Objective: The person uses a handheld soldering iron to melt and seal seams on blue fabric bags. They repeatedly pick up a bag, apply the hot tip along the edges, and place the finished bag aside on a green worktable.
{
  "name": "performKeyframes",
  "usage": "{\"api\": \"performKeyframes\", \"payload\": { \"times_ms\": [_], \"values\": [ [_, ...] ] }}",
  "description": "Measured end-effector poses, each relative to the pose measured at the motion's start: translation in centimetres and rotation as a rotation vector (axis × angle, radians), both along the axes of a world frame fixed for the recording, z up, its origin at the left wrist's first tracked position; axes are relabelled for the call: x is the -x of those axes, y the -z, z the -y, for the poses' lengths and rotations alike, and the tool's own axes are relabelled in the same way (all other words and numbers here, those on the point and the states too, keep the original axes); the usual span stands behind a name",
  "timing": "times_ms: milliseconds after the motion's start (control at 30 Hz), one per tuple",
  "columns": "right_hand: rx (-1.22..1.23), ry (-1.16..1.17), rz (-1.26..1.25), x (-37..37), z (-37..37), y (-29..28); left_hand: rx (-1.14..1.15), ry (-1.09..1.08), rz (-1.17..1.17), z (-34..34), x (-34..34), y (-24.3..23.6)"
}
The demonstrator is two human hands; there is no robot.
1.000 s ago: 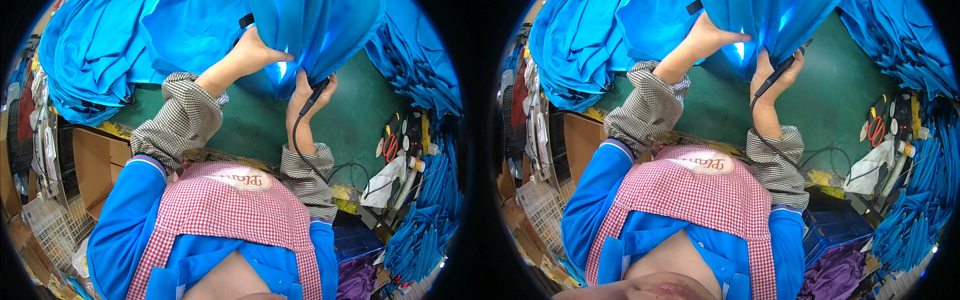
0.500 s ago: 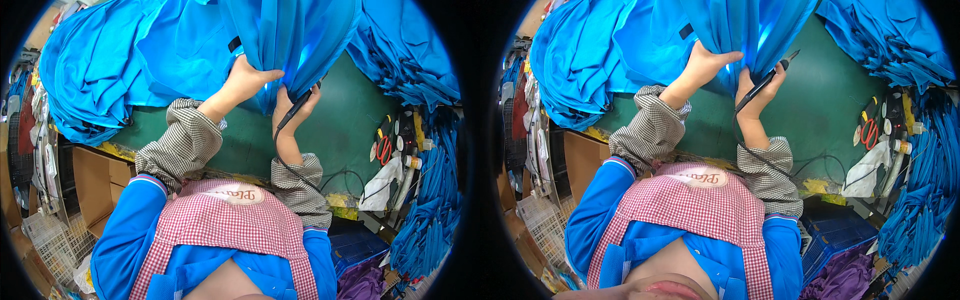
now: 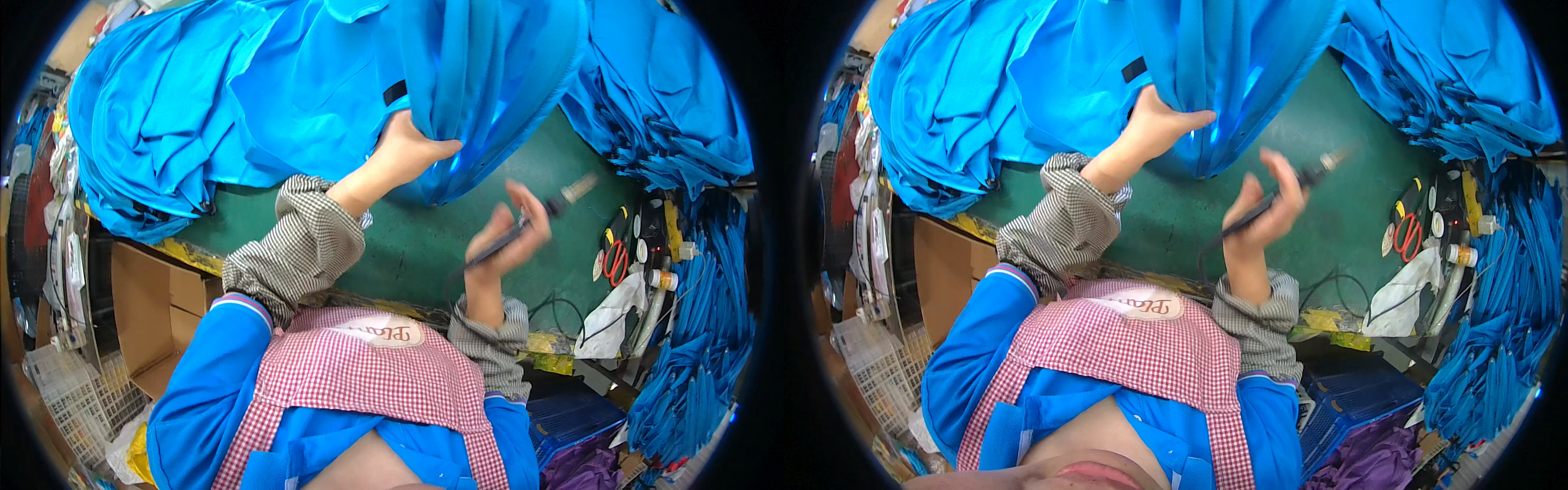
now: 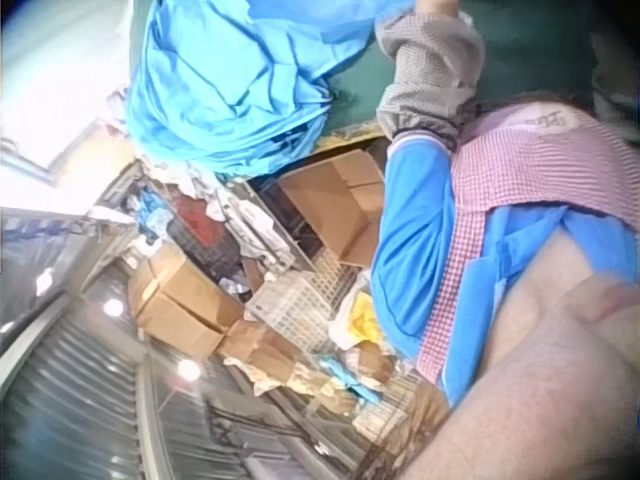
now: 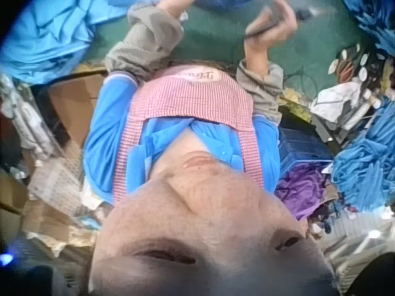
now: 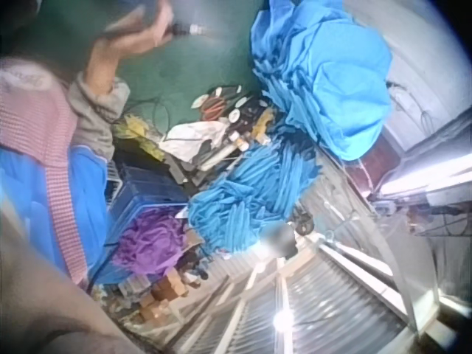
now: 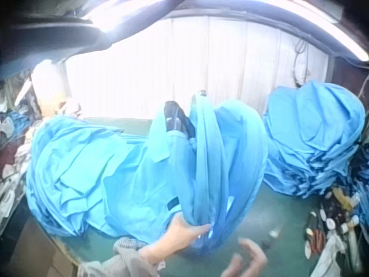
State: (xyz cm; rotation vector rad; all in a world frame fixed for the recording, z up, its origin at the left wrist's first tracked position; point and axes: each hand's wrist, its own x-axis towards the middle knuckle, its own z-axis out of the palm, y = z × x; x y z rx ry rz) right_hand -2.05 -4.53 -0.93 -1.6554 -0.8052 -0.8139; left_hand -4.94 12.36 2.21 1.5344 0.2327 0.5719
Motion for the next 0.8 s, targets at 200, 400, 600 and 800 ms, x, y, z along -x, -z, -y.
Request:
{"api": "performKeyframes", "payload": {
  "times_ms": [200, 400, 600, 800],
  "values": [
    [0.049, -0.238, -0.024, 2.9, 2.8, -1.6, -0.024, 0.084, 0.034, -0.8, 0.1, 0.3],
    [0.114, -0.251, 0.121, 2.0, 1.3, -0.3, -0.061, 0.101, 0.002, -1.0, -0.2, 0.6],
    [0.164, -0.242, 0.11, 1.5, 0.0, -0.4, -0.072, 0.089, -0.011, -0.8, -0.3, 0.7],
    [-0.045, -0.346, 0.234, 1.0, 0.0, -5.4, 0.109, 0.153, 0.089, -0.8, 0.8, 1.7]
  ]
}}
